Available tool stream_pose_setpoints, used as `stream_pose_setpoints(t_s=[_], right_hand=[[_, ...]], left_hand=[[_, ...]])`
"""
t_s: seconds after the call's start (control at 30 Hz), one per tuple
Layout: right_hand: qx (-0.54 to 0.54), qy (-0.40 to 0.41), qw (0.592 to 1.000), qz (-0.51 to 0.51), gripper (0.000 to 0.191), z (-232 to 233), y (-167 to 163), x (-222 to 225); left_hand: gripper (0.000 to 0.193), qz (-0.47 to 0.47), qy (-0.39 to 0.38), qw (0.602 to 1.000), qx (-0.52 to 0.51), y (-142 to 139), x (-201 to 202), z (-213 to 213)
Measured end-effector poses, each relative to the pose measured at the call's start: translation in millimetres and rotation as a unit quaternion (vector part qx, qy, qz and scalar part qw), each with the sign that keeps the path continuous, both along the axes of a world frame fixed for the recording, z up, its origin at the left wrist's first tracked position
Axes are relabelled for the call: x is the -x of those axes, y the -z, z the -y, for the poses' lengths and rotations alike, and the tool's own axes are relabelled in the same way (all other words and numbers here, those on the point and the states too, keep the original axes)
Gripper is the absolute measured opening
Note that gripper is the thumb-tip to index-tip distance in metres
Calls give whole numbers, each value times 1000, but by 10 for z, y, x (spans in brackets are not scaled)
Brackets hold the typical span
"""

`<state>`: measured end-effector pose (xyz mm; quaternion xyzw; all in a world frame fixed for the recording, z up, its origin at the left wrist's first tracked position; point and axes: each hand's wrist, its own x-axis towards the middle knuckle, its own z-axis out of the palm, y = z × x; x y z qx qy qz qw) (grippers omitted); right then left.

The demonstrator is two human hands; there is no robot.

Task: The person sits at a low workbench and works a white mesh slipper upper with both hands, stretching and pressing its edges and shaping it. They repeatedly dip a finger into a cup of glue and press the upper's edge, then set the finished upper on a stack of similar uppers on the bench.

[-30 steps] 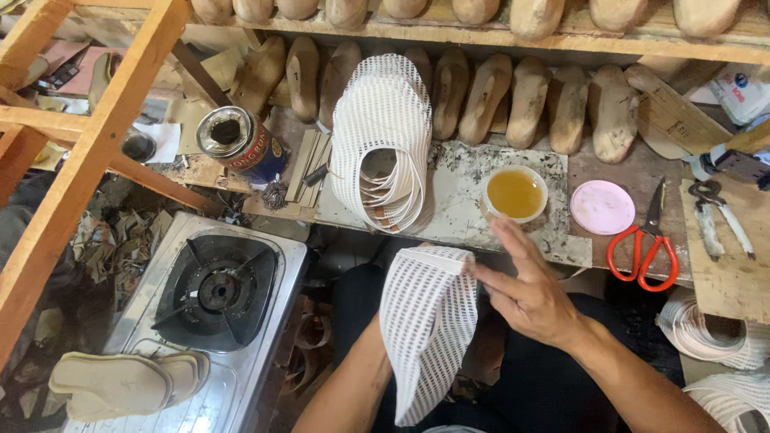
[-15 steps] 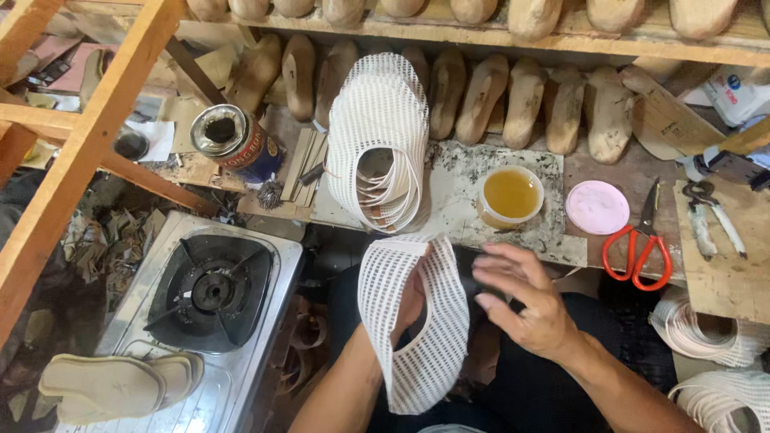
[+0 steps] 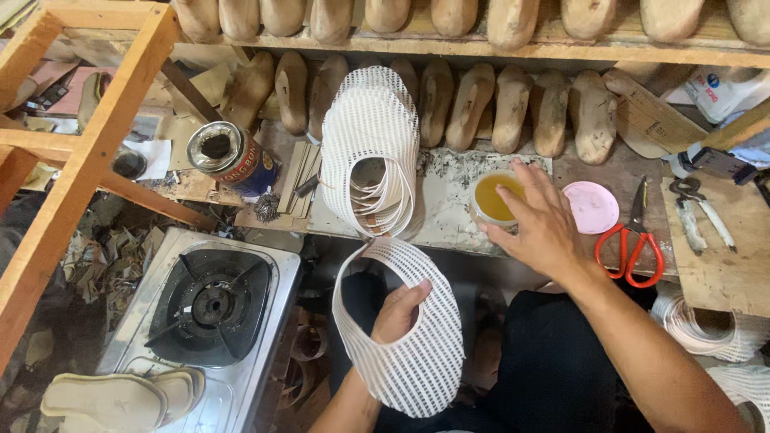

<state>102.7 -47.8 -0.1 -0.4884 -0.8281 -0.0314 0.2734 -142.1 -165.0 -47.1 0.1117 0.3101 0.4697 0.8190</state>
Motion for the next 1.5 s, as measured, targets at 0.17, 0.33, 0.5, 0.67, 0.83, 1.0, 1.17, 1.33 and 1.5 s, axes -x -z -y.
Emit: stream_pose_setpoints(t_s=[0.17, 0.33, 0.5, 0.67, 0.83, 1.0, 1.17, 1.33, 1.5], right_hand=[[43, -11, 999, -24, 50, -22, 152, -16], [97, -45, 989, -105, 12, 168, 252, 116], [112, -202, 961, -155, 37, 636, 251, 331], [63, -209, 972, -92, 57, 655, 343, 368], [67, -199, 971, -112, 58, 611, 383, 237], [84, -237, 957, -143, 53, 686, 352, 145], [53, -219, 967, -118, 48, 734, 352, 130], [90, -219, 958, -161, 36, 831, 302, 120], [392, -138, 836, -359, 51, 958, 295, 272]], left_hand=[[18, 10, -47, 999, -4, 101, 159, 34], [22, 21, -32, 999, -23, 134, 300, -80], [25, 16, -24, 999, -36, 96, 265, -187], [27, 41, 5, 998, -49, 99, 87, -216], [20, 24, -25, 998, -56, 20, -122, -136], [20, 57, -20, 995, -75, -114, -78, -102], [22, 44, -8, 995, -89, -107, -86, -106], [26, 69, -40, 983, -167, -70, -43, -119], [30, 55, -67, 995, -50, -17, -52, -93]])
